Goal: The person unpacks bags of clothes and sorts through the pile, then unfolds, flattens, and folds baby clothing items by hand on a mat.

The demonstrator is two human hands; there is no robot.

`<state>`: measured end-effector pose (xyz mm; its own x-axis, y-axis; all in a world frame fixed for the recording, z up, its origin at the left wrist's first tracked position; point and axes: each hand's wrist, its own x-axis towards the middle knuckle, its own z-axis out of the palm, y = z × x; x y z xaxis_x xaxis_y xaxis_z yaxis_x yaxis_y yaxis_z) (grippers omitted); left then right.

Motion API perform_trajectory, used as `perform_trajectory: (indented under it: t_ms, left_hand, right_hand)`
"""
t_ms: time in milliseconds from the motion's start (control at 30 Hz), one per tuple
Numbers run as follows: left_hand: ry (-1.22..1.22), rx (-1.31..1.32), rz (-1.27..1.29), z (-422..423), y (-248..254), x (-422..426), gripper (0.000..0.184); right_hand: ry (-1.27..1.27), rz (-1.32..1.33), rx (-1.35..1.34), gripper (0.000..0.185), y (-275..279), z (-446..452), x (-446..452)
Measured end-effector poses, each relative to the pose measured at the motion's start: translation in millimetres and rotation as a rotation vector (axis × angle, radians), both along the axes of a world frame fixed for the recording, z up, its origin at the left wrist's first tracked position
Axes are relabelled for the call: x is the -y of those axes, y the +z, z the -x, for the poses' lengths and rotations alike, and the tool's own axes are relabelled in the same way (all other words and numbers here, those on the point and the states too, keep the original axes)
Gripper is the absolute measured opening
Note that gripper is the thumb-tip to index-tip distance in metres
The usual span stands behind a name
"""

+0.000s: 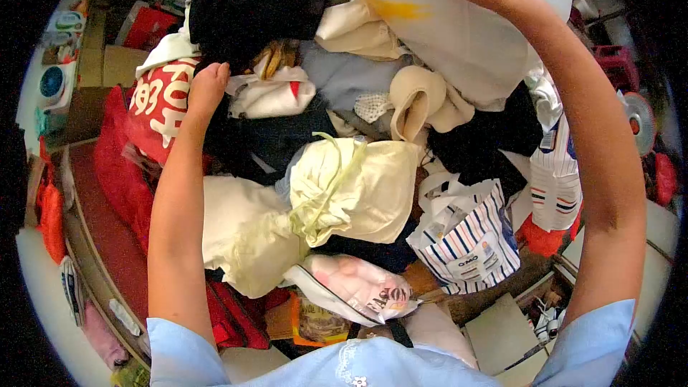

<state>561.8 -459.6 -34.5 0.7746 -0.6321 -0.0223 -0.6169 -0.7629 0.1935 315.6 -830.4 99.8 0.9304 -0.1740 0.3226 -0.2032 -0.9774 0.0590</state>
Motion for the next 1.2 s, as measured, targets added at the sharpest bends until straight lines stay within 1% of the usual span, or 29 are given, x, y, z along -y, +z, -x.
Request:
perform_trajectory:
  t_ms: [33, 100, 133, 167, 200, 233, 267, 300, 333, 367, 433, 533, 567, 633, 733, 767, 833, 900, 967, 1000, 1033, 1100, 1167, 1200]
  left_hand:
    - [0.067, -0.066, -0.036, 7.8, 13.8, 9.3, 0.032]
    - [0.013, -0.037, -0.033, 29.6, 6.7, 15.5, 0.028]
    - [-0.040, 0.093, 0.033, 56.0, 6.3, 22.7, 0.025]
    - [-0.117, 0.159, -0.062, 74.8, -2.2, 33.4, 0.023]
    - [-0.333, 0.059, 0.146, 105.7, -3.5, 38.5, 0.022]
    - [-0.433, -0.092, 0.188, 144.3, 2.6, 51.2, 0.025]
    - [-0.566, -0.206, 0.280, 166.2, -17.3, 56.8, 0.037]
    - [-0.527, -0.177, 0.126, 194.4, -26.7, 61.5, 0.060]
    - [-0.439, -0.350, -0.166, 216.4, -37.7, 63.9, 0.075]
    - [-0.422, -0.509, -0.290, 232.0, -43.3, 62.7, 0.075]
    - [-0.461, -0.511, -0.156, 250.9, -37.2, 56.7, 0.070]
    - [-0.563, -0.713, -0.408, 273.3, -12.6, 40.5, 0.061]
    - [-0.651, -0.626, -0.148, 285.6, -36.2, 13.7, 0.061]
    - [-0.629, -0.670, -0.473, 295.9, -9.8, 9.5, 0.058]
    - [-0.575, -0.536, -0.257, 310.4, -34.3, -4.8, 0.052]
    - [-0.530, -0.604, -0.241, 304.1, -43.4, 0.0, 0.051]
    - [-0.412, -0.666, -0.295, 275.8, -47.7, 33.1, 0.041]
    - [-0.405, -0.454, -0.029, 254.0, -60.4, 45.3, 0.035]
    - [-0.671, -0.080, 0.039, 230.0, -92.7, 50.9, 0.038]
    - [-0.566, -0.134, -0.127, 224.9, -89.2, 52.8, 0.045]
    - [-0.524, -0.004, -0.098, 219.1, -94.9, 47.6, 0.046]
    - [-0.532, 0.054, -0.214, 214.6, -85.4, 35.5, 0.045]
    - [-0.515, 0.079, -0.283, 209.7, -80.7, 16.4, 0.042]
    - [-0.458, 0.072, -0.344, 206.8, -75.4, 5.2, 0.036]
  right_hand:
    - [-0.001, 0.008, -0.001, 0.078, 0.4, 0.3, -0.6]
    - [0.016, 0.036, -0.018, 0.078, 2.6, -0.3, -0.3]
    - [0.019, 0.054, -0.027, 0.078, 3.0, -0.1, 0.8]
    - [-0.005, 0.074, -0.030, 0.078, 2.3, 0.6, 1.3]
    - [-0.027, 0.094, -0.040, 0.078, 0.8, 0.9, 0.8]
    - [-0.044, 0.113, -0.051, 0.078, -0.6, 1.3, 0.6]
    - [-0.025, 0.068, -0.046, 0.078, -2.0, 1.1, 1.0]
    - [-0.003, 0.022, -0.040, 0.078, -2.8, -0.3, 0.8]
    - [0.017, -0.021, -0.029, 0.078, -2.1, -1.9, 0.8]
    - [0.013, -0.019, -0.029, 0.077, -0.7, -3.0, 0.4]
    - [-0.005, -0.023, -0.040, 0.077, 0.8, -0.8, -0.5]
    - [0.030, 0.075, -0.029, 0.076, -0.5, -0.3, 5.6]
    - [0.018, 0.077, -0.017, 0.076, -1.1, -0.1, 3.9]
    - [-0.003, 0.079, 0.003, 0.075, -3.3, 1.9, -0.5]
    - [0.019, 0.116, -0.015, 0.075, -10.5, -2.0, 11.7]
    - [0.009, 0.108, -0.021, 0.076, -11.0, -0.3, 10.8]
    - [-0.001, 0.088, -0.027, 0.076, -7.7, -0.3, 4.2]
    - [-0.039, 0.094, -0.053, 0.076, -10.4, -2.7, 5.1]
    - [-0.057, 0.105, -0.042, 0.076, -9.9, -0.2, 6.0]
    - [-0.048, 0.107, -0.019, 0.076, -9.6, 1.9, 3.4]
    - [-0.035, 0.107, 0.007, 0.076, -10.7, 2.5, 2.3]
    - [-0.022, 0.111, 0.011, 0.076, -14.5, 1.0, 9.3]
    - [0.002, 0.110, 0.022, 0.077, -18.7, 2.8, 19.1]
    - [0.026, 0.109, 0.038, 0.077, -20.5, 1.6, 22.8]
